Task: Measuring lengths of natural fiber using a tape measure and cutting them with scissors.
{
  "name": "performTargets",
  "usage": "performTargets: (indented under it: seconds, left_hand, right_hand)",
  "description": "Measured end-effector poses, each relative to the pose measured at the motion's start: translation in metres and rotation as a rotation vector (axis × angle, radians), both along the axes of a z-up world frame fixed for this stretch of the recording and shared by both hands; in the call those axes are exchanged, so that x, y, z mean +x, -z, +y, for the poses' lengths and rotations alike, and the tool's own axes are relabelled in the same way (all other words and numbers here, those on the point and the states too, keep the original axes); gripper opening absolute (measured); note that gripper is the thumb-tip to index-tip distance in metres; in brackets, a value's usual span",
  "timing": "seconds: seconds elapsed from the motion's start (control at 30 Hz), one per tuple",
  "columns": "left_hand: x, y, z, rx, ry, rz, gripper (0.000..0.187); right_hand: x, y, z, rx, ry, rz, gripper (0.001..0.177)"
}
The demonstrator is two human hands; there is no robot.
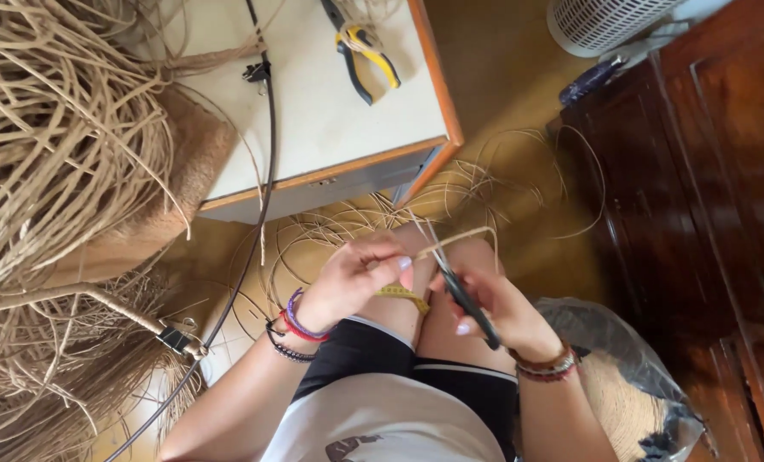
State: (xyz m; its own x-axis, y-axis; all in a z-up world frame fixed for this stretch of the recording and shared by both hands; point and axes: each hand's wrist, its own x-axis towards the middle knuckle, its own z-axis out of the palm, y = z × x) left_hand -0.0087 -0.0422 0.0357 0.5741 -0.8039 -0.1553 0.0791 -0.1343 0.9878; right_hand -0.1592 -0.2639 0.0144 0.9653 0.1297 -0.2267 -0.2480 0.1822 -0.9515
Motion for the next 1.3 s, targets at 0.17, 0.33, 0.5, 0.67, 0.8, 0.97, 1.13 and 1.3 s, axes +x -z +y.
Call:
performTargets:
  seconds: [0.17,0.33,0.5,0.67,0.8,0.97,1.13,1.3]
  left_hand:
    - [-0.007,0.001,-0.004,-0.070,0.038,-0.044,0.024]
    - [-0.012,-0.017,-0.012,-0.315,0.118,-0.109,0.028]
    - [-0.021,0.021,-0.020,-0.577,0.134,-0.126,0.028]
    - [-0.003,0.006,-0.006,-0.356,-0.003,-0.165,0.026]
    - [-0.001,0.004,0.001,-0.253,-0.090,-0.108,0.030]
    - [0.000,-0.001,0.003,-0.241,-0.130,-0.091,0.030]
    - [0.001,-0.007,0.004,-0.236,-0.161,-0.103,0.030]
    - [0.008,-0.007,0.001,-0.279,-0.169,-0.105,0.030]
  right_hand:
    - [-0.007,0.018,0.002,-0.120,0.031,-0.075,0.060]
    - [-0.011,-0.004,0.012,-0.130,0.101,-0.050,0.039]
    - [-0.007,-0.038,0.018,-0.096,0.110,-0.058,0.032]
    - [0.020,-0.050,0.009,-0.350,0.268,-0.038,0.039]
    - [0.066,-0.073,0.002,-1.074,0.114,-0.102,0.058]
    - [0.138,-0.034,0.004,-1.552,0.095,-0.246,0.048]
    - [0.187,0.008,0.005,-1.685,0.084,-0.364,0.032]
    - [0.159,-0.033,0.024,-1.467,0.360,-0.621,0.014]
